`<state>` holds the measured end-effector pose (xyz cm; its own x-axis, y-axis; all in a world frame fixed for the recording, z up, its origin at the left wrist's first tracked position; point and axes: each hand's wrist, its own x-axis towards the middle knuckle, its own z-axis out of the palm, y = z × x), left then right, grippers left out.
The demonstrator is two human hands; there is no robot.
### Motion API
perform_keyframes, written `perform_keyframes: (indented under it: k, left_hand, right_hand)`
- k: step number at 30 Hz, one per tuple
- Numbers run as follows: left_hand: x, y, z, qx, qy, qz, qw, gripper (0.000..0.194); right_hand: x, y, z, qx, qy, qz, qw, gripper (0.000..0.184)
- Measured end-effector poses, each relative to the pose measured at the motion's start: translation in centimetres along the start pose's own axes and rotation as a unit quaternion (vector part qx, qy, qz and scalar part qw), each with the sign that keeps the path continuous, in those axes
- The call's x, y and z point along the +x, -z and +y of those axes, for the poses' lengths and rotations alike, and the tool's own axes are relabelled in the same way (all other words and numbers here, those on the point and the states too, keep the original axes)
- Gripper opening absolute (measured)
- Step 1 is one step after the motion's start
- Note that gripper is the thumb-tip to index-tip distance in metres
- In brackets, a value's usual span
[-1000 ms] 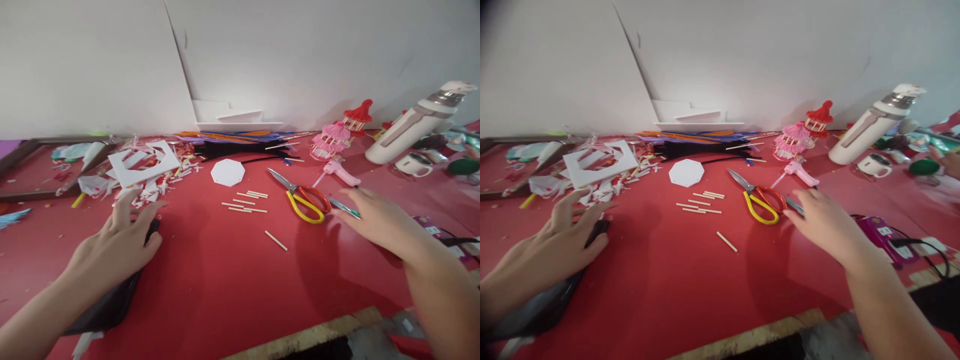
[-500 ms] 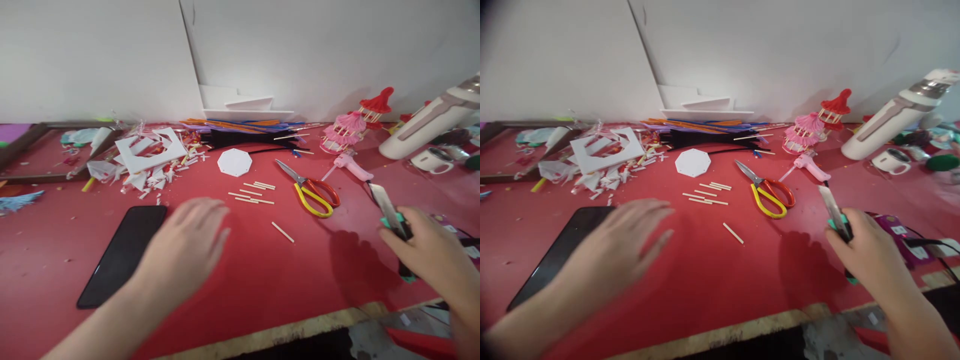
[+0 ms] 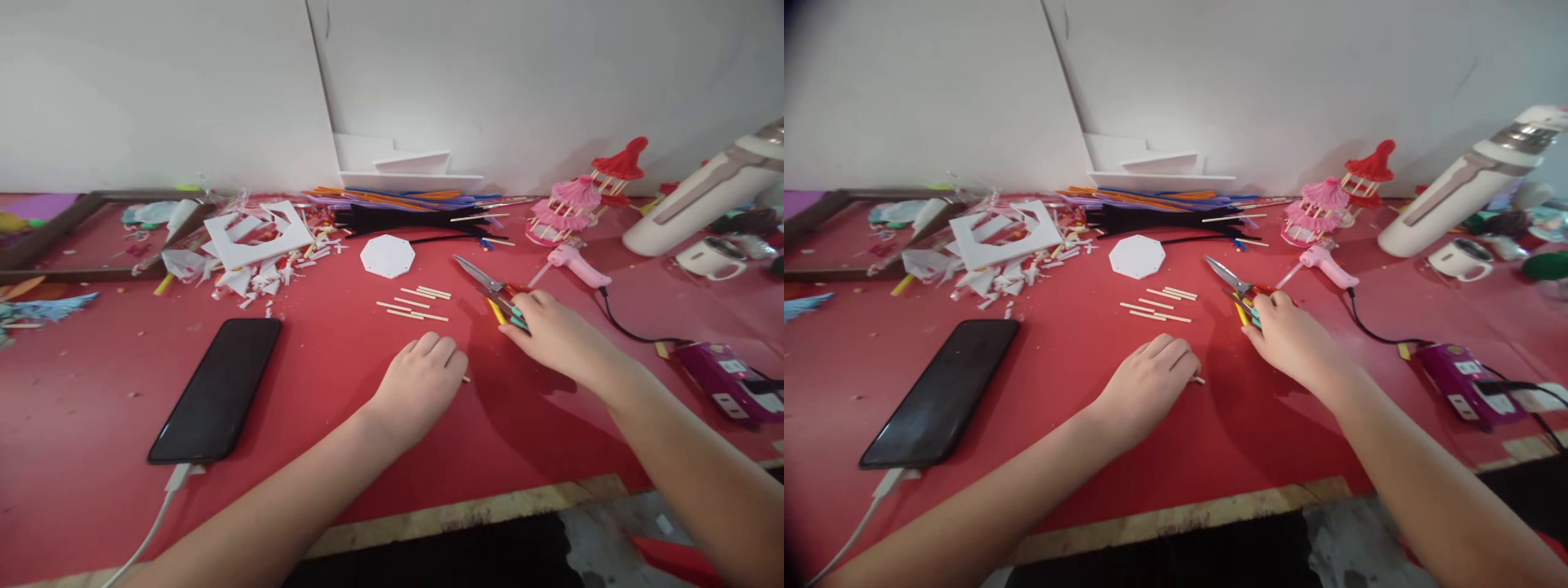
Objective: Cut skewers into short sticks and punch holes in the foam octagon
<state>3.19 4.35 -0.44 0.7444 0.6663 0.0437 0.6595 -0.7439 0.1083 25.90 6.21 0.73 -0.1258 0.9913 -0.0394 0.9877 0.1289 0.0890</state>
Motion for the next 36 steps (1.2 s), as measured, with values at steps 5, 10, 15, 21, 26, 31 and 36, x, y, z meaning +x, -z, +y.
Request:
perform_keyframes:
  k: [5, 10, 15, 21, 26, 31, 36]
  left_hand:
    - [-1.3, -0.4, -0.7, -0.084, 0.053, 0.039, 0.994, 0.015]
    - [-2.0, -0.3, -1.7, -0.329, 0.086, 0.174, 0.924, 0.019]
    - [-2.2, -0.2, -2.0, -0.519, 0.184, 0.197, 0.811, 0.012]
    - [-2.2, 0.1, -2.4, -0.616, 0.260, 0.202, 0.715, 0.015]
    - [-1.9, 0.7, -2.2, -0.593, 0.268, 0.192, 0.735, 0.013]
    - [-2.3, 0.4, -1.2, -0.609, 0.213, 0.159, 0.747, 0.018]
    - [-2.6, 0.7, -0.6, -0.632, 0.167, 0.157, 0.740, 0.006]
  right_hand:
    - [-0.6, -0.6, 2.2, 0.003, -0.016, 0.000, 1.000, 0.022]
    - [-0.9, 0.1, 1.7, 0.075, 0.030, 0.106, 0.991, 0.019]
    - [-0.4, 0.9, -3.2, 0.181, 0.138, 0.199, 0.953, 0.017]
    - [-0.3, -0.8, -6.0, 0.201, 0.207, 0.202, 0.936, 0.021]
    - [-1.4, -1.3, -6.0, 0.216, 0.257, 0.222, 0.915, 0.036]
    - [-1.8, -1.1, -6.4, 0.288, 0.294, 0.223, 0.884, 0.032]
    - [-1.8, -0.8, -6.4, 0.331, 0.303, 0.225, 0.865, 0.024]
